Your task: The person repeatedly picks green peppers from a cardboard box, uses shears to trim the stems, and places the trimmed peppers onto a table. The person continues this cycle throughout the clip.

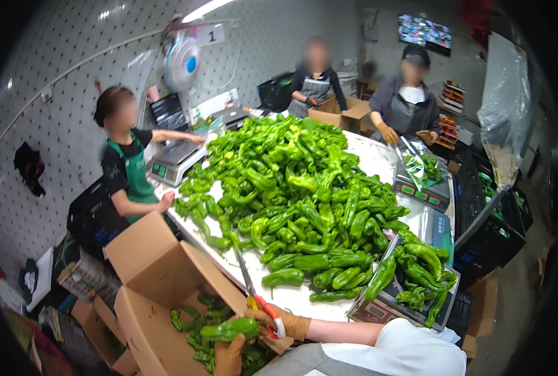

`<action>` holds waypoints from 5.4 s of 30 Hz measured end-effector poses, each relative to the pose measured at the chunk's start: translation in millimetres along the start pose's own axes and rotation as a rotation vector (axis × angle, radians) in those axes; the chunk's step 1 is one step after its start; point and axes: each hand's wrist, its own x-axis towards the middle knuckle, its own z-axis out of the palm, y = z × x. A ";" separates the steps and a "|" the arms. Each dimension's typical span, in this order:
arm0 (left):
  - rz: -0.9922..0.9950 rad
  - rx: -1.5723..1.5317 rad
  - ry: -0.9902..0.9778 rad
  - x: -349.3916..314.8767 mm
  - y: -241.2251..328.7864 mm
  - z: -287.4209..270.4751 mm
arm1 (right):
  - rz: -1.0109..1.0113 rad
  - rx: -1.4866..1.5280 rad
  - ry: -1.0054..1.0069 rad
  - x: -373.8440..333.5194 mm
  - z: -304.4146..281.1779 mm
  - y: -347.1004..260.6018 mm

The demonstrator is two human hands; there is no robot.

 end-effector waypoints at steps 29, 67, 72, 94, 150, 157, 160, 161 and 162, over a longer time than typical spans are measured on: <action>0.419 0.590 0.461 14.3 -0.6 -20.0 | -0.256 -0.221 0.049 -17.8 17.5 -25.8; -0.064 -1.114 0.245 -0.3 -20.4 -34.5 | -0.578 -1.458 0.198 -7.5 5.9 -11.2; -0.101 -0.999 0.263 -1.8 -21.7 -30.7 | -0.662 -1.547 0.259 -4.4 6.7 -8.1; 0.100 -0.416 0.288 -1.9 7.3 -9.0 | -0.361 -0.162 0.061 -0.7 12.1 4.4; 0.265 0.577 0.090 -19.6 32.0 -4.5 | 0.173 0.221 -0.173 -23.6 -28.9 37.6; 0.163 0.214 0.184 -20.5 25.7 4.8 | 0.291 0.327 -0.149 -26.1 -22.4 37.7; 0.167 0.244 0.156 -22.1 28.5 6.6 | 0.312 0.414 -0.185 -24.7 -23.4 43.9; 0.168 0.240 0.147 -22.7 28.4 6.3 | 0.330 0.452 -0.214 -22.6 -25.8 46.3; 0.170 0.236 0.137 -23.2 28.3 6.0 | 0.321 0.453 -0.261 -19.6 -31.5 50.8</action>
